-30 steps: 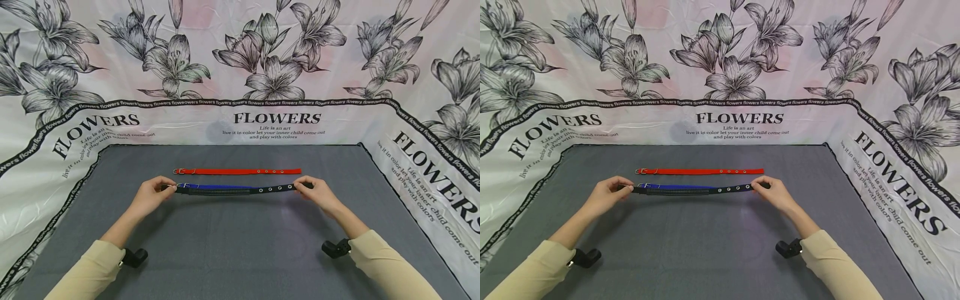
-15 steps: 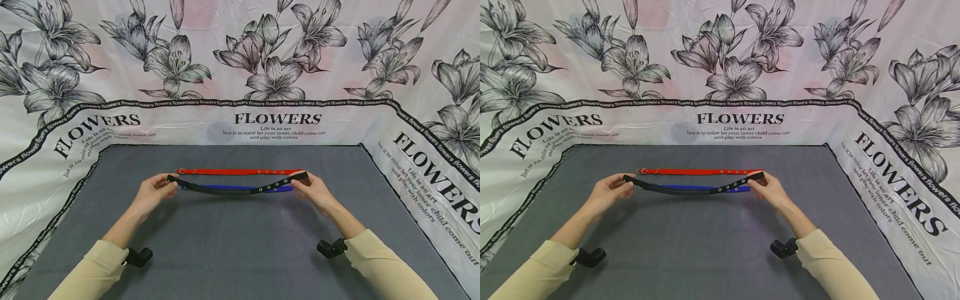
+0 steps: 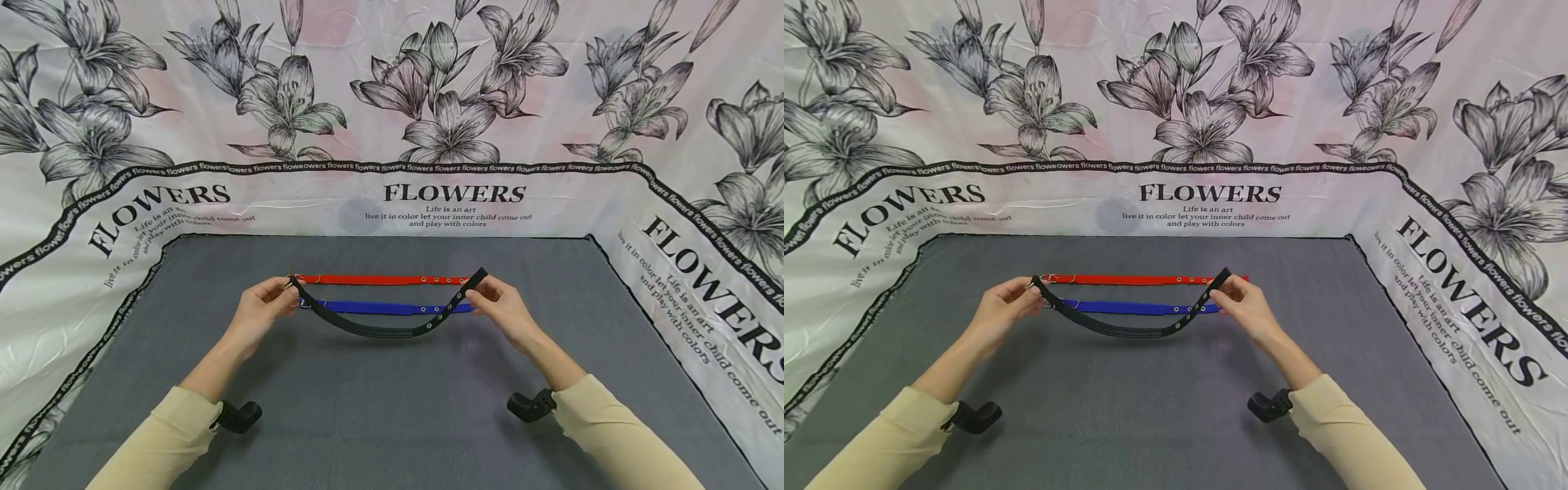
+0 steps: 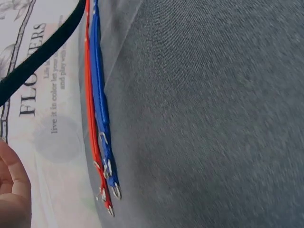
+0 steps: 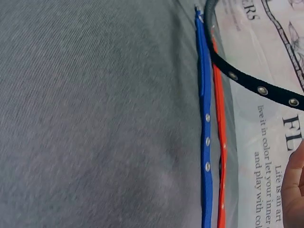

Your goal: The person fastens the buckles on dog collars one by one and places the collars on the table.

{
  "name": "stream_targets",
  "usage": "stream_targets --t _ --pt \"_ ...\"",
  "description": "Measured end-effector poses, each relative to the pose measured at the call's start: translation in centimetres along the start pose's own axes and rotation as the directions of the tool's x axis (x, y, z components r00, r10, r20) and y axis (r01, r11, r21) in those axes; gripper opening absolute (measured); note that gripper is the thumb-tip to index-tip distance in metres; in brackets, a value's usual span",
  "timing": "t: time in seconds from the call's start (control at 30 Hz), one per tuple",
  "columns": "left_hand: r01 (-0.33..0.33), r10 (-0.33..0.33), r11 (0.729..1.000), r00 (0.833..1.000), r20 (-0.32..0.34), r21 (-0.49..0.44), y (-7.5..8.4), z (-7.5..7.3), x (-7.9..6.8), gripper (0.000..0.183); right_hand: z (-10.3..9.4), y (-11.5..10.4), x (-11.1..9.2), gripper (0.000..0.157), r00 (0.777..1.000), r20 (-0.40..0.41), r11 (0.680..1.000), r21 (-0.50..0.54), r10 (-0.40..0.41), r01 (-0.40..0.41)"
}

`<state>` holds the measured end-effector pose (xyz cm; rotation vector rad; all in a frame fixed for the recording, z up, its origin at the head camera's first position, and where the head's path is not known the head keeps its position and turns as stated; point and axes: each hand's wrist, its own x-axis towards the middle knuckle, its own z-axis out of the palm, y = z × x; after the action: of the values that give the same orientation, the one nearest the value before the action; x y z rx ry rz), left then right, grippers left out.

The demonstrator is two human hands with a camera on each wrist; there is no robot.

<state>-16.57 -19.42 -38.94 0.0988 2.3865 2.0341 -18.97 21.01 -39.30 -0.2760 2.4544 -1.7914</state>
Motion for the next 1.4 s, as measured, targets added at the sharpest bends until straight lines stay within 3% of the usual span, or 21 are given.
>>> stream_targets --t 0.27,0.47,0.6,0.97,1.17,1.4 --pt "-0.051 0.053 0.995 0.998 0.021 -0.085 0.3 1.3 0.3 0.031 1.0 -0.5 0.3 0.032 0.996 0.063 0.996 0.073 -0.063 0.059" --pt "-0.079 0.079 0.993 0.997 -0.011 -0.090 0.6 2.3 0.7 0.037 2.0 -0.9 0.6 0.030 0.989 0.094 0.986 0.131 -0.114 0.101" --pt "-0.106 0.104 0.991 0.994 -0.032 -0.086 0.9 3.0 0.8 0.036 2.7 -1.1 0.7 0.029 0.990 0.096 0.986 0.143 -0.101 0.087" --pt "-0.076 0.078 0.993 0.997 0.014 -0.092 1.4 5.1 1.1 0.039 4.2 -1.8 1.0 0.030 0.994 0.079 0.993 -0.082 -0.073 0.079" --pt "-0.054 0.061 0.992 0.996 0.059 -0.112 1.2 6.0 1.3 0.038 5.1 -4.0 0.4 0.023 0.992 0.099 0.989 -0.116 -0.078 0.089" --pt "-0.027 0.032 0.997 0.997 0.066 -0.077 1.4 6.9 1.3 0.036 6.5 -6.4 -0.2 0.017 0.988 0.124 0.982 -0.153 -0.093 0.112"
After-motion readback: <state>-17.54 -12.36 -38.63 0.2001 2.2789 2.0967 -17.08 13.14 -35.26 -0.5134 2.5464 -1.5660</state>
